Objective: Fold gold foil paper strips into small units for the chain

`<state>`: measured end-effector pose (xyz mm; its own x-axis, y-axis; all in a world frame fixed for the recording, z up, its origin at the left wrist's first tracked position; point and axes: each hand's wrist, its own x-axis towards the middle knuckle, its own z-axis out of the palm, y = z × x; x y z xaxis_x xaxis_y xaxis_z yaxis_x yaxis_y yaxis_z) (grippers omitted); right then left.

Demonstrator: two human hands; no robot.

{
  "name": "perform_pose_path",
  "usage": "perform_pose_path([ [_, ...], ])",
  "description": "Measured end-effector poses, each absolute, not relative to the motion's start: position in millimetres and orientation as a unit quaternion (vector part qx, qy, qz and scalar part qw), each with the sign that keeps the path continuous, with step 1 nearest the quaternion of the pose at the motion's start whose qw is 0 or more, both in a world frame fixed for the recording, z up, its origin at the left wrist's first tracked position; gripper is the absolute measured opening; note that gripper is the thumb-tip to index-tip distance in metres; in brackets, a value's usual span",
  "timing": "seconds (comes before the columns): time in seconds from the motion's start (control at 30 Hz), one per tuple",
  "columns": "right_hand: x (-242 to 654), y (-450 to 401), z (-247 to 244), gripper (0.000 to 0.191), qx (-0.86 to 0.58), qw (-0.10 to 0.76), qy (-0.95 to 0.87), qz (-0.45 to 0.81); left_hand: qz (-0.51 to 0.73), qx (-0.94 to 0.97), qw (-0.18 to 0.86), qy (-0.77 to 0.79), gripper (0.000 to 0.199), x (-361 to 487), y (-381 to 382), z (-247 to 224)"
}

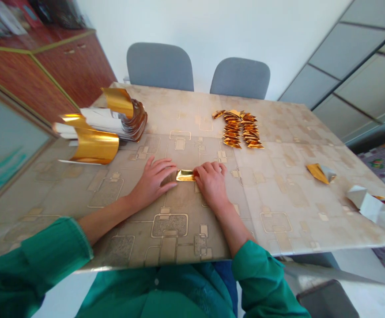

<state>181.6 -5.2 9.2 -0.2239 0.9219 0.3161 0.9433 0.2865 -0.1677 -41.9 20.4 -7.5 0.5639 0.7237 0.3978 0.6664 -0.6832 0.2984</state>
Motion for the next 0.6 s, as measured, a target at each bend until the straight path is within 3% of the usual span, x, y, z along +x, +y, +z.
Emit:
perform_pose_path([
  [0.13, 183, -9, 11, 0.018, -0.58, 0.194, -0.79, -0.048, 0.279, 0.888, 0.044, 0.363, 0.019, -42, 19, -5],
  [0.33, 185, -16, 17, 0.026, -0.559, 0.203, -0.8, -0.071, 0.298, 0.904, 0.053, 0.301, 0.028, -40, 13, 1],
  [0.5, 184, -29, 17, 0.026, -0.534, 0.192, -0.821, -0.066, 0.288, 0.915, 0.05, 0.279, 0.015, -34, 6, 4],
  [0.6, 183, -36, 12, 0.025, -0.519, 0.179, -0.834, -0.059, 0.273, 0.922, 0.015, 0.275, 0.018, -30, 0, 6],
])
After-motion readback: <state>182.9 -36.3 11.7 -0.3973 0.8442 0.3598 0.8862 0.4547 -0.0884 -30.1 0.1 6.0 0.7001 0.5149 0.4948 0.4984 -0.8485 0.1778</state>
